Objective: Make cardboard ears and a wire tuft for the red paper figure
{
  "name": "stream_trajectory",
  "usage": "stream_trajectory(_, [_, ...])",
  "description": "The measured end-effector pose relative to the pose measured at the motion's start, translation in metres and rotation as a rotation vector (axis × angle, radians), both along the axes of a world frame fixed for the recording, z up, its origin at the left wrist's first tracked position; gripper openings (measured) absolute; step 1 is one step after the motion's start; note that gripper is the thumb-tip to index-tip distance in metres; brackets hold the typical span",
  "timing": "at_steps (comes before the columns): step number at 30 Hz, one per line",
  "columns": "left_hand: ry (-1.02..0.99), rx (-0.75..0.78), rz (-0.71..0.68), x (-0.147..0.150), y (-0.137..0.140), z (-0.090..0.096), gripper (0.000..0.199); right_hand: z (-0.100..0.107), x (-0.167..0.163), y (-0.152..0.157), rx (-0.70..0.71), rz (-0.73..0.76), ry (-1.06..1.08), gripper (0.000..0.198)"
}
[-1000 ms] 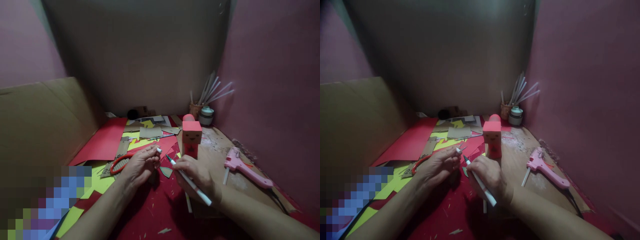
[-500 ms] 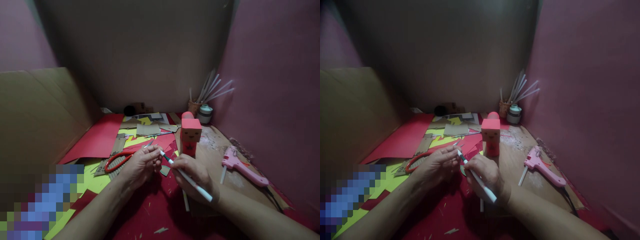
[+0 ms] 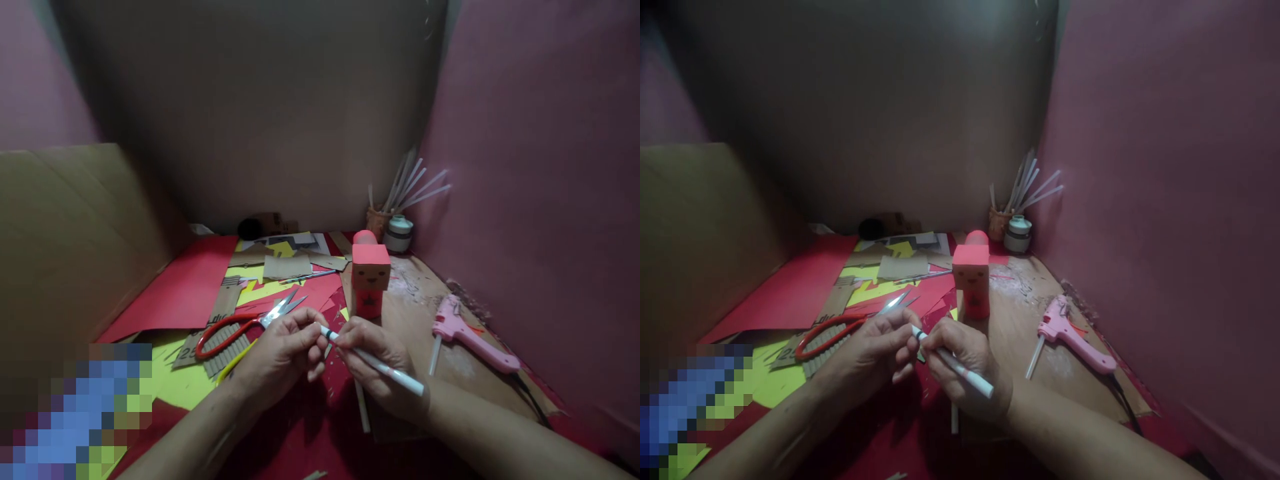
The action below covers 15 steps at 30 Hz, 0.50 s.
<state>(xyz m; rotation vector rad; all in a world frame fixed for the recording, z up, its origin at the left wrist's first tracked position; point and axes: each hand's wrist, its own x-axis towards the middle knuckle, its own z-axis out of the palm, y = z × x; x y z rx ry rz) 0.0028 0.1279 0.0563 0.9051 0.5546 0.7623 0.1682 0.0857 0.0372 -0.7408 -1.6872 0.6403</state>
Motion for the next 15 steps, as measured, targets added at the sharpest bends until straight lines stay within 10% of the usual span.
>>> stream_trajectory(15, [0.076, -0.021, 0.194, -0.008, 0.011, 0.009, 0.036, 0.014, 0.000, 0.009, -0.156, -0.041, 0.095, 0.018])
